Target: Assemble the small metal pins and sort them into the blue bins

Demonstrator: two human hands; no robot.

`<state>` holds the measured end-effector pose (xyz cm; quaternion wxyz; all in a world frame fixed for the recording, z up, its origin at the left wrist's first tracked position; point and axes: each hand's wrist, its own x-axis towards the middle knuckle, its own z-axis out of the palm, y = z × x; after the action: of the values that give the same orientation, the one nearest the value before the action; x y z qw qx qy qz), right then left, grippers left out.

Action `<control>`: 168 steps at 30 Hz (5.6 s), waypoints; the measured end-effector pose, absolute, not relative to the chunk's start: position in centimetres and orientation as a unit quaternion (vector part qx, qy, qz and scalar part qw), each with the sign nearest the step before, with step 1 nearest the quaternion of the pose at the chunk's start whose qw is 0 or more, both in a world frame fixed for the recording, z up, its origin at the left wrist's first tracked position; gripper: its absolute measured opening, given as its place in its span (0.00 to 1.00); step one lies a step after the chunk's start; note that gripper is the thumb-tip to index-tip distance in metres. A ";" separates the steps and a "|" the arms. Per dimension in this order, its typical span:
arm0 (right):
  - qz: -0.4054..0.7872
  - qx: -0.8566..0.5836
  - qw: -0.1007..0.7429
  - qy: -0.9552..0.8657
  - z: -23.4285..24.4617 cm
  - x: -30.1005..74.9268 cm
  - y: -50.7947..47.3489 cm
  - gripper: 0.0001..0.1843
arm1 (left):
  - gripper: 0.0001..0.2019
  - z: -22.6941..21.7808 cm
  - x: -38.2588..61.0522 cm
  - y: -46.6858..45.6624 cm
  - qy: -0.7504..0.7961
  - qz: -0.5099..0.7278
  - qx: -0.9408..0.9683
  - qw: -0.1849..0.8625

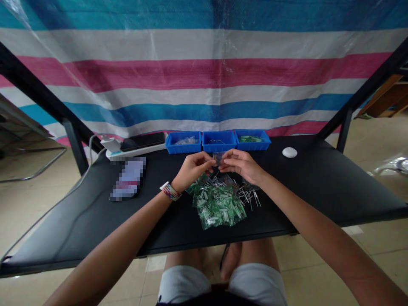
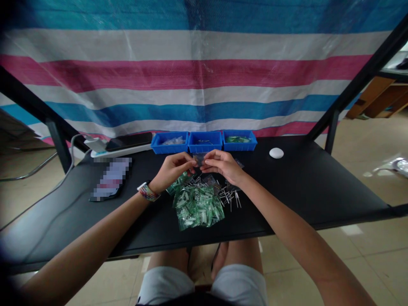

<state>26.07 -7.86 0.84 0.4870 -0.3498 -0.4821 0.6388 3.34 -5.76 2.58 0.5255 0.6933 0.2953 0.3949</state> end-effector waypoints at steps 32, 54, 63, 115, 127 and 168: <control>0.575 -0.393 0.464 -0.548 0.9 25.3 -8.4 0.16 | 0.17 2.2 3.3 -5.6 0.295 0.422 0.702 0.492; 0.207 -0.433 0.534 -0.696 2.0 25.5 -10.1 0.10 | 0.29 2.2 3.2 -5.6 0.325 0.353 0.637 0.603; 0.350 -0.437 0.538 -0.630 1.7 25.1 -9.7 0.22 | 0.19 2.1 3.4 -5.4 0.324 0.383 0.668 0.550; 0.168 -0.391 0.564 -0.707 1.5 25.1 -9.8 0.04 | 0.31 2.1 3.5 -6.1 0.346 0.359 0.641 0.584; 0.074 -0.487 0.410 -0.767 1.3 27.4 -8.3 0.11 | 0.15 1.9 2.8 -4.4 0.370 0.469 0.537 0.595; 0.550 -0.399 0.508 -0.530 0.4 25.2 -8.3 0.21 | 0.14 1.2 3.3 -4.9 0.300 0.371 0.696 0.538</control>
<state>25.17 -8.34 0.37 0.5085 -0.3987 -0.5296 0.5496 3.30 -4.85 1.17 0.5376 0.6956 0.2997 0.3705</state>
